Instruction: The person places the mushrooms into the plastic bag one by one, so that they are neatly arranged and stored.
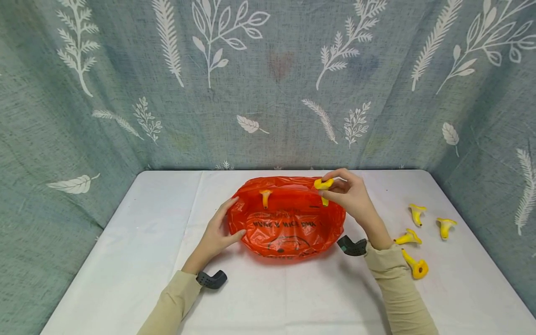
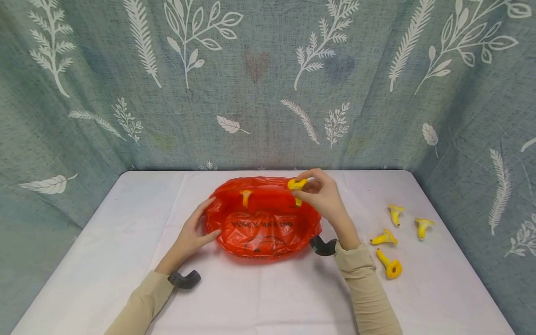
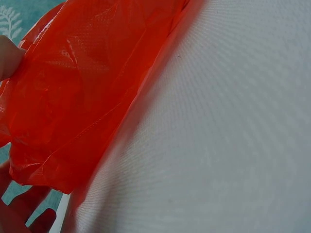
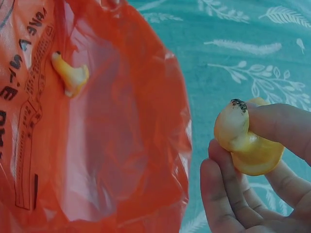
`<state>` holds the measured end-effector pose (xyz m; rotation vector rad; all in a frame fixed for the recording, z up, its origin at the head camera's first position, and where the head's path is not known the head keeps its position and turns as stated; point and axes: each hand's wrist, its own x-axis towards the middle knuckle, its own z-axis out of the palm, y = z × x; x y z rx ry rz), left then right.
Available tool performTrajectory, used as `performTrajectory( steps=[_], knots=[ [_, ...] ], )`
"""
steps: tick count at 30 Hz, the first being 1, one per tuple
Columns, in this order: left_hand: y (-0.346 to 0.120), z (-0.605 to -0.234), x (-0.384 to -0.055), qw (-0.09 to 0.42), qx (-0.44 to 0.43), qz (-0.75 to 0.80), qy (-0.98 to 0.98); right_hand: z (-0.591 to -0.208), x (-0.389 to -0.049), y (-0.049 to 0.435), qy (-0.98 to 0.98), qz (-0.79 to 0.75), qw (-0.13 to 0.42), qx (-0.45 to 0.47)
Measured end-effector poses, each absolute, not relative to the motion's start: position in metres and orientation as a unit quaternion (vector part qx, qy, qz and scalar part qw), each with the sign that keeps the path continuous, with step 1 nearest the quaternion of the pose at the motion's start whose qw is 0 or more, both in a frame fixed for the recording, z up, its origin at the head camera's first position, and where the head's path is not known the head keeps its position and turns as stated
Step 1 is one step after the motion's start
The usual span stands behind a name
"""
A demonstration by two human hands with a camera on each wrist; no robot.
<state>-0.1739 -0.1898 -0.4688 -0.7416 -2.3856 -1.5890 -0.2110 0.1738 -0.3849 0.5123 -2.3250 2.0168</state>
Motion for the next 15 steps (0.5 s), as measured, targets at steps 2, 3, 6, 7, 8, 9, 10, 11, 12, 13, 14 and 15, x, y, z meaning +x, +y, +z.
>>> performTrajectory(
  steps=[2,3,6,7,8,9,10,11,12,13,14,15],
  knots=[
    [-0.190,-0.469,-0.174,0.091,-0.249,-0.535,-0.802,-0.386,-0.211,0.171,-0.745,0.646,0.006,0.166],
    [-0.190,-0.469,-0.174,0.091,-0.250,-0.535,-0.802,-0.386,-0.210,0.170,-0.747,0.644,0.003,0.165],
    [-0.190,-0.469,-0.174,0.093,-0.253,-0.534,-0.801,-0.387,-0.209,0.165,-0.751,0.640,-0.006,0.159],
    [-0.190,-0.468,-0.174,0.094,-0.253,-0.533,-0.802,-0.388,-0.209,0.163,-0.753,0.638,-0.007,0.159],
    [-0.190,-0.468,-0.174,0.093,-0.253,-0.534,-0.801,-0.388,-0.209,0.162,-0.755,0.636,-0.007,0.159],
    [-0.190,-0.468,-0.174,0.093,-0.253,-0.534,-0.802,-0.389,-0.209,0.160,-0.755,0.636,-0.008,0.160],
    [-0.190,-0.468,-0.174,0.093,-0.252,-0.533,-0.802,-0.389,-0.209,0.159,-0.756,0.634,-0.007,0.162],
    [-0.190,-0.468,-0.174,0.093,-0.251,-0.533,-0.803,-0.390,-0.209,0.158,-0.757,0.632,-0.005,0.165],
    [-0.190,-0.468,-0.174,0.093,-0.250,-0.532,-0.803,-0.390,-0.209,0.156,-0.757,0.631,-0.004,0.170],
    [-0.190,-0.468,-0.174,0.093,-0.249,-0.533,-0.803,-0.390,-0.209,0.155,-0.757,0.630,-0.003,0.174],
    [-0.190,-0.468,-0.174,0.092,-0.248,-0.533,-0.804,-0.390,-0.208,0.154,-0.757,0.629,-0.002,0.178],
    [-0.190,-0.468,-0.174,0.093,-0.248,-0.532,-0.804,-0.391,-0.208,0.153,-0.757,0.628,-0.001,0.181]
  ],
)
